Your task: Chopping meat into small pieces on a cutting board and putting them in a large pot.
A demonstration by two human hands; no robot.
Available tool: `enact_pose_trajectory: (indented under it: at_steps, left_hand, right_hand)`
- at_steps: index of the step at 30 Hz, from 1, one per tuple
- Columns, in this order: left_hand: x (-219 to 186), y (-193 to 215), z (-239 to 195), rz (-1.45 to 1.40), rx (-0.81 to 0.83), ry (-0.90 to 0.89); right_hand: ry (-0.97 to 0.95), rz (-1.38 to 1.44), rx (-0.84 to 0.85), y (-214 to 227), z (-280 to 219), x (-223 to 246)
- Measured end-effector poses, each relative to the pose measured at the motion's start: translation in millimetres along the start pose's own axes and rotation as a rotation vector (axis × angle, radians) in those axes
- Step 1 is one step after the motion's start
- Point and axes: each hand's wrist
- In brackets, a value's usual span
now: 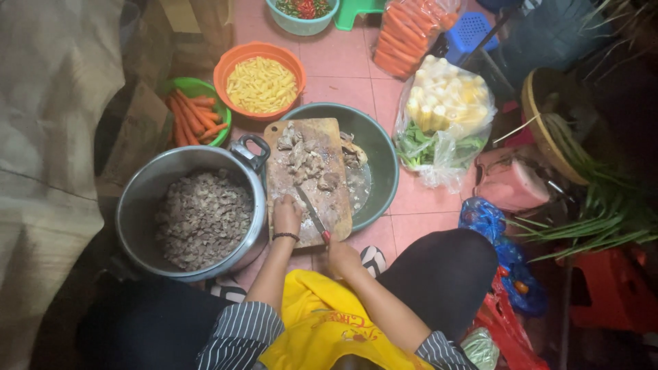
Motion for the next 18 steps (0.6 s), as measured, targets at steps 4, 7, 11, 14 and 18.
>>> enact_pose_trajectory:
  at_steps: [4, 7, 11, 14, 18]
  left_hand:
    - [-6.9, 8.1, -3.0, -0.040, -0.035, -0.042]
    - [-14.0, 16.9, -3.8, -0.008, 0.002, -0.029]
    - [-25.4, 29.7, -6.5, -0.044, 0.056, 0.025]
    - [-30.3, 36.1, -7.9, -0.039, 0.069, 0.041]
    - [-28.6, 34.2, -8.4, -0.053, 0.071, 0.056]
  right_hand:
    - [0.002, 0.028, 0.019, 2.5, 0.4, -1.5]
    - [0.033, 0.044, -0.011, -0.5, 1.0, -4.8]
    - [0.042, 0.061, -0.029, -1.9, 0.6, -5.8]
    - [0.040, 0.067, -0.039, -7.0, 3.7, -8.2]
    - [0.031, 0.062, -0.038, -4.5, 2.7, -4.6]
Point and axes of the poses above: each hand's wrist, its own z-axis towards the middle knuckle, its own y-axis out of the back of the hand, x = y × z, and after that the axes turned 3 degrees about y, right-handed
